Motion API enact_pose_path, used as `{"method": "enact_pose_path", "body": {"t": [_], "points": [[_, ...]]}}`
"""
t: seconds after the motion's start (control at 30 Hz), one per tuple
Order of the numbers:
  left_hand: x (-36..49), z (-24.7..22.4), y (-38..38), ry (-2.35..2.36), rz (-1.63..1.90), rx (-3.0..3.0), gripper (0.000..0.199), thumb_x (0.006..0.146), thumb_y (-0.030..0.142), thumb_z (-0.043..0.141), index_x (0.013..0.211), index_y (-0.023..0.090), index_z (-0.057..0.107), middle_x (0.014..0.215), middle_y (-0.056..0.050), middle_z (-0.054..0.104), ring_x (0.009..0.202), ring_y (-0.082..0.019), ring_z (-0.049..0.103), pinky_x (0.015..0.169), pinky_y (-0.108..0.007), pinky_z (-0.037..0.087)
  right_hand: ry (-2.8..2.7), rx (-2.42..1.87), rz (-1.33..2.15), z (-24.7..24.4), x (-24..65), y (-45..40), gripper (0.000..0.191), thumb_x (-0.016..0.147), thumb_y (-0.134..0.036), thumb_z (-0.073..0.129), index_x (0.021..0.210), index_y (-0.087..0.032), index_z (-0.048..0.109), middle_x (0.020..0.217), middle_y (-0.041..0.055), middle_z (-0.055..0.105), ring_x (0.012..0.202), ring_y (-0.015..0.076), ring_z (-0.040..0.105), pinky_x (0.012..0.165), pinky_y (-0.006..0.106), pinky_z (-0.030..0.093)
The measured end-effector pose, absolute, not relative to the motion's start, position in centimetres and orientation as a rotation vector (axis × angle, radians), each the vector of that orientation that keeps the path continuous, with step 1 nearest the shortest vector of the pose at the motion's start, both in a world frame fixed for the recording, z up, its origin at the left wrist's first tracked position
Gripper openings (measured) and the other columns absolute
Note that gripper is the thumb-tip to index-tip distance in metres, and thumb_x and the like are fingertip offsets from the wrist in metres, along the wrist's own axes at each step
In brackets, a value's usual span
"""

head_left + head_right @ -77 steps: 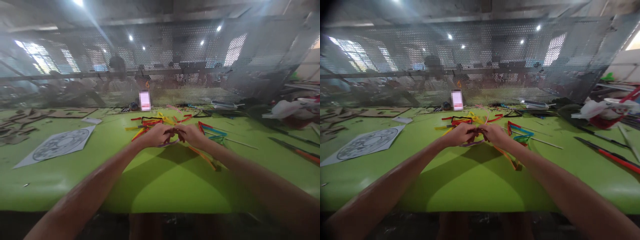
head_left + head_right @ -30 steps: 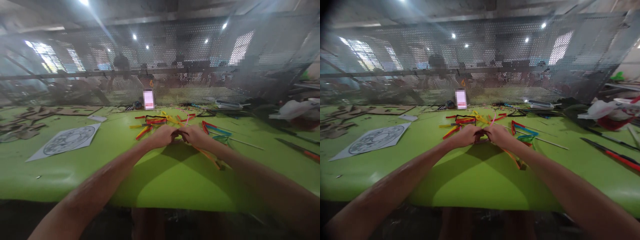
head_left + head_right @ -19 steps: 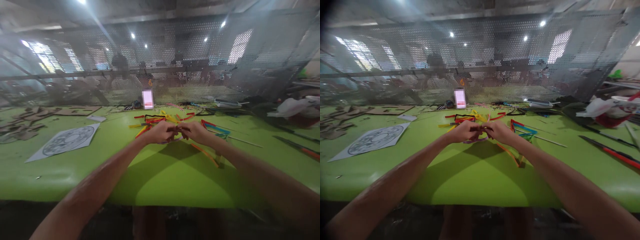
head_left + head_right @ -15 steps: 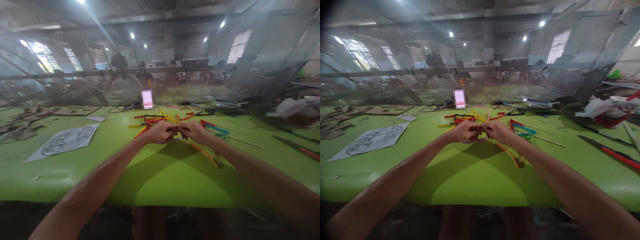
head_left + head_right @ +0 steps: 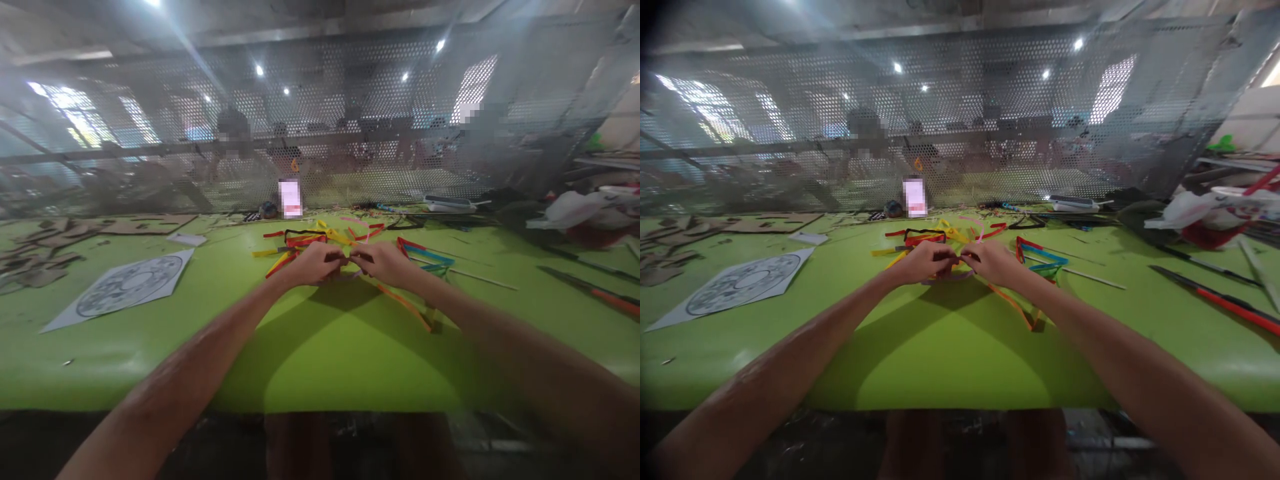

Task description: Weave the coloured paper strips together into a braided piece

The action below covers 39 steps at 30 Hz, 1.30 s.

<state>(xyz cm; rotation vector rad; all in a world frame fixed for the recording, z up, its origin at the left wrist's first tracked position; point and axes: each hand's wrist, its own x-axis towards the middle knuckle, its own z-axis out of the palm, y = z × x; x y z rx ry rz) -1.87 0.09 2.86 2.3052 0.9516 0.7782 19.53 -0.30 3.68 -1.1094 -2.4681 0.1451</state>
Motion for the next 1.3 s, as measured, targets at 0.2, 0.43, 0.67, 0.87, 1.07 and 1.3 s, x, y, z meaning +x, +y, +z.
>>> {"method": "enact_pose_path", "body": {"t": [0.2,0.43,0.67,0.87,1.07,1.3], "points": [[-1.8,2.7,0.1,1.014,0.834,2.326,0.018,0.089,0.022,0.059,0.076,0.012,0.065,0.066,-0.003,0.069,0.055,-0.009,0.058,0.055,-0.019,0.043,-2.418,-1.167,0.162,3.3,19.4,-0.4,0.022,0.093,-0.021,0.05,0.099,-0.016,0.07,0.07,0.0025,0.067,0.06,0.0124,0.051,0.06,0.024,0.03],[-1.6,2.6,-0.1,1.01,0.831,2.363,0.02,0.089,0.023,0.057,0.074,0.012,0.065,0.065,-0.004,0.068,0.056,-0.01,0.057,0.054,-0.02,0.04,-2.417,-1.249,0.133,3.1,19.0,-0.8,0.024,0.088,-0.023,0.052,0.104,-0.018,0.068,0.07,0.0025,0.066,0.059,0.0136,0.05,0.056,0.025,0.027],[-1.6,2.6,-0.2,1.024,0.798,2.462,0.023,0.088,0.025,0.057,0.068,0.013,0.061,0.061,-0.002,0.064,0.055,-0.009,0.052,0.055,-0.021,0.037,-2.477,-1.202,0.062,3.1,18.9,-0.9,0.018,0.087,-0.02,0.05,0.09,-0.018,0.068,0.072,0.0033,0.067,0.06,0.0137,0.05,0.057,0.025,0.029],[-1.5,2.6,-0.1,1.025,0.83,2.501,0.025,0.088,0.027,0.057,0.066,0.014,0.058,0.058,0.0,0.059,0.054,-0.009,0.046,0.053,-0.022,0.033,-2.453,-1.17,0.059,2.9,18.9,-0.9,0.017,0.089,-0.021,0.051,0.088,-0.017,0.067,0.073,0.0045,0.067,0.061,0.0138,0.05,0.059,0.026,0.032],[-1.5,2.7,-0.3,1.013,0.854,2.52,0.025,0.086,0.024,0.058,0.064,0.014,0.056,0.056,0.002,0.054,0.053,-0.008,0.041,0.052,-0.022,0.03,-2.443,-1.168,0.071,3.0,18.8,-1.0,0.015,0.087,-0.019,0.053,0.087,-0.018,0.067,0.073,0.0052,0.067,0.062,0.0151,0.052,0.059,0.028,0.032],[-1.4,2.6,-0.3,1.003,0.853,2.554,0.022,0.085,0.023,0.058,0.065,0.014,0.058,0.057,0.001,0.055,0.053,-0.008,0.041,0.052,-0.022,0.03,-2.443,-1.186,0.075,3.1,18.6,-1.3,0.015,0.086,-0.018,0.053,0.086,-0.017,0.068,0.071,0.0038,0.066,0.061,0.0138,0.05,0.059,0.027,0.031]]}}
